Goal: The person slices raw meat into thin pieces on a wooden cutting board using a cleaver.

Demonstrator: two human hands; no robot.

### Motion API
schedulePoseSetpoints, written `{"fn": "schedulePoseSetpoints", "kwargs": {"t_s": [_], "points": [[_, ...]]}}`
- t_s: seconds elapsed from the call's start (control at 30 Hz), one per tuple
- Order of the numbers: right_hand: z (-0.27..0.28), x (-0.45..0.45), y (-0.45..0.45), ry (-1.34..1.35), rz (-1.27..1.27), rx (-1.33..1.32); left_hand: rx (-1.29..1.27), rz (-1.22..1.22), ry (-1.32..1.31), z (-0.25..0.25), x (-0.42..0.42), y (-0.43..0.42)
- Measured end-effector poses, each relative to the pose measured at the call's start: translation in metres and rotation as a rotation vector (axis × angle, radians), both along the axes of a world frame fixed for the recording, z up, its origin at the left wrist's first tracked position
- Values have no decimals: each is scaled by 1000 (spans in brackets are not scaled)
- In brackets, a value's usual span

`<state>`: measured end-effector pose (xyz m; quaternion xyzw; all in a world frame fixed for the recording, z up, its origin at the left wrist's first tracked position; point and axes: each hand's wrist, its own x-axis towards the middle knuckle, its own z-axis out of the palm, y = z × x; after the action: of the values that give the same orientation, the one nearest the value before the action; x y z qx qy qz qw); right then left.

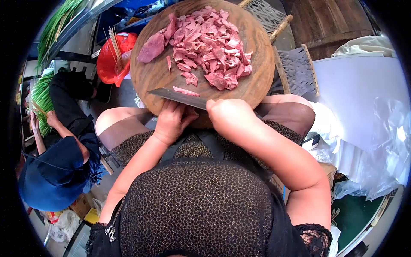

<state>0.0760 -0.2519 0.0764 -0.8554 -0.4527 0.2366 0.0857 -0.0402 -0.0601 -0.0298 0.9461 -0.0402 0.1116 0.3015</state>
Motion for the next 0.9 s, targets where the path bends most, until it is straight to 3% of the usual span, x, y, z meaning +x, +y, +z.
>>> {"fn": "schedulePoseSetpoints", "kwargs": {"t_s": [0.17,0.23,0.33,0.57,0.7,0.9], "points": [[-32,3,27,-63,29,103,-8,17,-1,-1,-2,-2],[-37,13,29,4,-88,61,5,11,-27,0,-5,-2],[-38,14,8,-111,-168,302,31,7,-63,-2,-1,0],[2,-13,-56,-69,-83,168,129,9,-65,2,-3,-4],[9,-16,-61,-94,-53,81,-40,10,40,-3,-3,-4],[10,-8,-45,-68,3,-12,38,22,-39,1,-3,-4]]}}
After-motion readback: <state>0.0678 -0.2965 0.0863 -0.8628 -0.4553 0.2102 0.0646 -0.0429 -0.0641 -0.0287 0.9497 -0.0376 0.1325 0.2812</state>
